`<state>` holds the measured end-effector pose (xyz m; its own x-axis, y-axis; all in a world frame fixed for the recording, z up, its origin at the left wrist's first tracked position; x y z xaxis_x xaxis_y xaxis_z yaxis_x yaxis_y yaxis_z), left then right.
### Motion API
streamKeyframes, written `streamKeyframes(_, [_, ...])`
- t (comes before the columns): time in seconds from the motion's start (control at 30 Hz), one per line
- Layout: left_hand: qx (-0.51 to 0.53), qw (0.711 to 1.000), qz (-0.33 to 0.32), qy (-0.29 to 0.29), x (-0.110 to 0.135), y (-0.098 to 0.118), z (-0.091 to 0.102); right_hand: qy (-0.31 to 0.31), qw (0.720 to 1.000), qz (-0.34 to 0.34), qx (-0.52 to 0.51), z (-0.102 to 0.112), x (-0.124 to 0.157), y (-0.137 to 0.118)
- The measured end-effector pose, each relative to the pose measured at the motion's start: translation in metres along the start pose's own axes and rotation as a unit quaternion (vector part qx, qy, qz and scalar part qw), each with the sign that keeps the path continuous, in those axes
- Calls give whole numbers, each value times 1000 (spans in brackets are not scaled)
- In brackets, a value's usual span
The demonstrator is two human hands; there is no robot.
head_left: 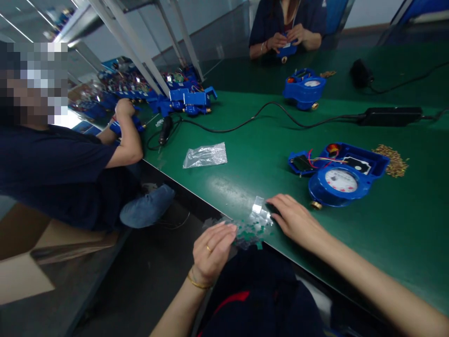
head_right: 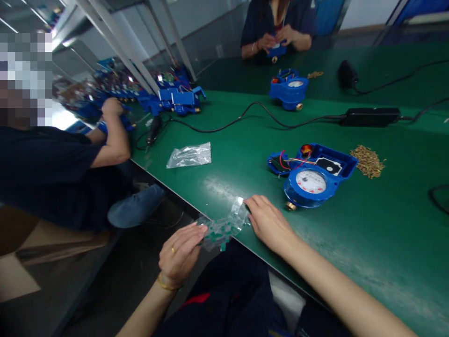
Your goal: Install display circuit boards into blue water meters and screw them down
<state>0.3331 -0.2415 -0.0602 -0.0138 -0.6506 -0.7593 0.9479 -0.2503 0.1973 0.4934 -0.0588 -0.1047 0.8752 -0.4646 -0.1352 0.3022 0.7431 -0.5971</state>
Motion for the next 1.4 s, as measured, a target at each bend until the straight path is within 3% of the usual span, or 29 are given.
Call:
streamKeyframes(0.23, [16,1000,21,-14,9,3,2,-7,998,5,66,-11,-42,5])
streamKeyframes(0.63, [39,998,41,-13,21,6,-1,24,998,-29,59,-32,-37,-2])
streamKeyframes(1.1, [40,999,29,-13,20,9,-2,-10,998,-48,33,-25,-51,2])
streamKeyframes(1.4, [32,998,29,-36,21,10,-2,-69,994,42,-77,-7,-37,-1])
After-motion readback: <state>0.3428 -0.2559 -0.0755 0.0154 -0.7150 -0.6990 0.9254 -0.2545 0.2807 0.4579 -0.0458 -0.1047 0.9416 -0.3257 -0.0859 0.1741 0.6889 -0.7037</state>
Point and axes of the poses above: each hand's wrist, its own x-axis away from the middle knuckle, its own z-axis out of the back of the hand, y = z × x, the point moved 2 cm from there along -x, towards the middle knuckle, and after that the axes turned 1 degree about z, right-handed, at the moved point
